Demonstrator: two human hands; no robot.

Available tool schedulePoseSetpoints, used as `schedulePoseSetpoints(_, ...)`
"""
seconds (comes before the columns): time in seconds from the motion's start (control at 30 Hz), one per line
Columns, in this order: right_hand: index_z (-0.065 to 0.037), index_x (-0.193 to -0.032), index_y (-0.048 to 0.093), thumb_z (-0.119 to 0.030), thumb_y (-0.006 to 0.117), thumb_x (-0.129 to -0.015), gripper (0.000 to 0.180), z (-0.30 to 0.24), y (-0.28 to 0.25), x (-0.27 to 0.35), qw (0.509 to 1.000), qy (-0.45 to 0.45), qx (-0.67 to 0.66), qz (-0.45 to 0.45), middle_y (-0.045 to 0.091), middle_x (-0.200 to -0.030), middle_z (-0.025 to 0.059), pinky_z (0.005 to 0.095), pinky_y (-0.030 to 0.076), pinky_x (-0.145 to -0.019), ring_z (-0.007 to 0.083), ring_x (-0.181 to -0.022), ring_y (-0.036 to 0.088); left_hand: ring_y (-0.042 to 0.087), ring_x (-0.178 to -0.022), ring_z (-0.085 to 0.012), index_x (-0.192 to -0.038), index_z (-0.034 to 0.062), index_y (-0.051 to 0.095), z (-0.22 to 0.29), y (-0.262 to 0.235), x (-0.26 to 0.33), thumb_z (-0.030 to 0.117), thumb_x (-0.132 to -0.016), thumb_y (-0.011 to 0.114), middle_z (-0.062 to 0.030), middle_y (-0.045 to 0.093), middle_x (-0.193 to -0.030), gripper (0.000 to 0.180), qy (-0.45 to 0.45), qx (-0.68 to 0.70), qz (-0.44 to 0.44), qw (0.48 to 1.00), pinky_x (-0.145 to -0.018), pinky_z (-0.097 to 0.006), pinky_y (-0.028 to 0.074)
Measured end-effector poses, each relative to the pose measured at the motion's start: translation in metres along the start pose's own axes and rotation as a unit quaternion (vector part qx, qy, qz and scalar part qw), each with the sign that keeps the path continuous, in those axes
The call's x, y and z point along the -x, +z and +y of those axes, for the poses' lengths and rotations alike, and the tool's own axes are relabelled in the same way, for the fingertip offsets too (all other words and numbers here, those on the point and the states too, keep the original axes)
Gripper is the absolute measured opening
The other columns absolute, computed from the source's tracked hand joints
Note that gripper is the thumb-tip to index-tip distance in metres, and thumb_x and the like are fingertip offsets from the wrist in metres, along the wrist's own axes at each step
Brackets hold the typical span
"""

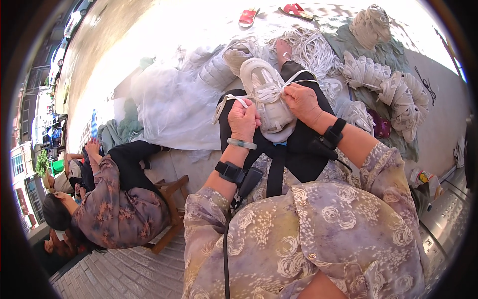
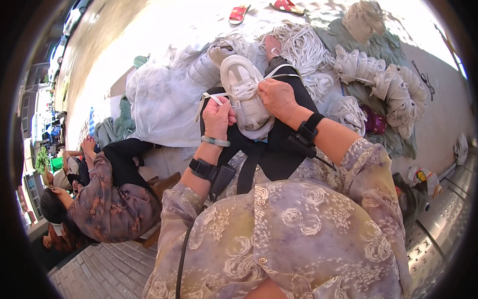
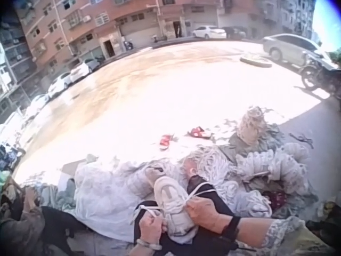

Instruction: The person is threading laces or cords through a white shoe upper as part of a shoe manufacturing process.

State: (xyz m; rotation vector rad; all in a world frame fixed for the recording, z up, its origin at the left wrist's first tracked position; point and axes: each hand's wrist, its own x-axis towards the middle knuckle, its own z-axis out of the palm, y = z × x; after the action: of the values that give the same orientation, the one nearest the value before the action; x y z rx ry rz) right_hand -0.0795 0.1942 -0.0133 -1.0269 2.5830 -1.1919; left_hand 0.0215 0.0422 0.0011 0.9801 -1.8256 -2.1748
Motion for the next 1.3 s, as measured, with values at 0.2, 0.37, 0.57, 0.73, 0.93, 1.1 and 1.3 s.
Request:
schedulePoseSetpoints(0.2, -0.005, -0.078, 0.058, -0.023, 0.059, -0.075, 0.019, -0.004, -0.010, 0.005, 0.989, 0.128, -0.051, -0.061, 0.057, -0.064, 0.0110, 0.0376, 0.044, -0.059, 0.0292, -0.064, 0.057, 0.047, -0.041, -0.0065, -0.084, 0.0064, 0.050, -0.013, 0.000, -0.004, 0.008, -0.082, 0.050, -0.0018, 0.054, -0.058, 0.003, 0.056, -0.038, 0.040, 0.997, -0.037, -0.019, 0.037)
schedulePoseSetpoints(0.37, -0.004, -0.075, 0.058, -0.021, 0.058, -0.075, 0.017, 0.018, -0.015, 0.011, 0.987, 0.131, -0.062, -0.063, 0.056, -0.059, 0.0100, 0.0348, 0.042, -0.055, 0.0255, -0.057, 0.057, 0.048, -0.042, -0.0070, -0.086, 0.0065, 0.049, -0.016, 0.005, -0.010, 0.008, -0.082, 0.049, -0.0027, 0.054, -0.058, 0.004, 0.036, -0.047, 0.052, 0.997, -0.036, -0.020, 0.037)
schedulePoseSetpoints(0.57, -0.004, -0.074, 0.058, -0.017, 0.057, -0.077, 0.014, 0.027, -0.011, 0.006, 0.975, 0.154, -0.140, -0.075, 0.055, -0.057, 0.0092, 0.0317, 0.042, -0.052, 0.0207, -0.052, 0.055, 0.049, -0.043, -0.0089, -0.088, 0.0029, 0.048, -0.008, 0.006, -0.014, 0.003, -0.081, 0.046, -0.0032, 0.051, -0.057, 0.007, 0.036, -0.081, 0.074, 0.993, -0.039, -0.023, 0.040)
schedulePoseSetpoints(0.73, -0.002, -0.073, 0.055, -0.014, 0.055, -0.080, 0.014, 0.025, 0.000, 0.009, 0.963, 0.152, -0.205, -0.089, 0.054, -0.055, 0.0025, 0.0241, 0.038, -0.044, 0.0089, -0.046, 0.048, 0.055, -0.051, -0.0197, -0.087, 0.0025, 0.049, -0.036, -0.007, -0.021, 0.010, -0.081, 0.050, -0.0096, 0.054, -0.058, 0.010, 0.265, -0.279, 0.142, 0.912, -0.048, -0.033, 0.043)
schedulePoseSetpoints(0.93, -0.005, -0.075, 0.052, -0.013, 0.051, -0.085, 0.013, 0.048, -0.006, 0.021, 0.957, 0.157, -0.231, -0.082, 0.048, -0.055, -0.0008, 0.0180, 0.032, -0.039, 0.0042, -0.043, 0.041, 0.055, -0.082, -0.0405, -0.095, -0.0015, 0.047, -0.033, 0.013, -0.023, 0.012, -0.074, 0.050, -0.0258, 0.057, -0.081, 0.024, 0.149, -0.306, 0.078, 0.937, -0.072, -0.046, 0.043)
schedulePoseSetpoints(1.1, -0.006, -0.076, 0.052, -0.015, 0.052, -0.085, 0.013, 0.051, 0.001, 0.016, 0.949, 0.131, -0.265, -0.108, 0.049, -0.056, -0.0007, 0.0172, 0.031, -0.038, 0.0039, -0.041, 0.040, 0.058, -0.085, -0.0366, -0.094, -0.0019, 0.048, -0.009, -0.004, -0.011, 0.021, -0.073, 0.058, -0.0229, 0.059, -0.082, 0.033, 0.065, -0.362, 0.087, 0.926, -0.074, -0.043, 0.045)
schedulePoseSetpoints(1.3, -0.004, -0.074, 0.053, -0.007, 0.053, -0.082, 0.009, 0.045, -0.010, 0.009, 0.970, 0.063, -0.221, -0.076, 0.046, -0.057, 0.0004, 0.0216, 0.034, -0.046, 0.0054, -0.052, 0.043, 0.058, -0.088, -0.0330, -0.106, -0.0043, 0.042, 0.000, 0.004, 0.013, 0.020, -0.064, 0.066, -0.0221, 0.056, -0.091, 0.055, 0.293, -0.440, -0.032, 0.848, -0.075, -0.038, 0.047)
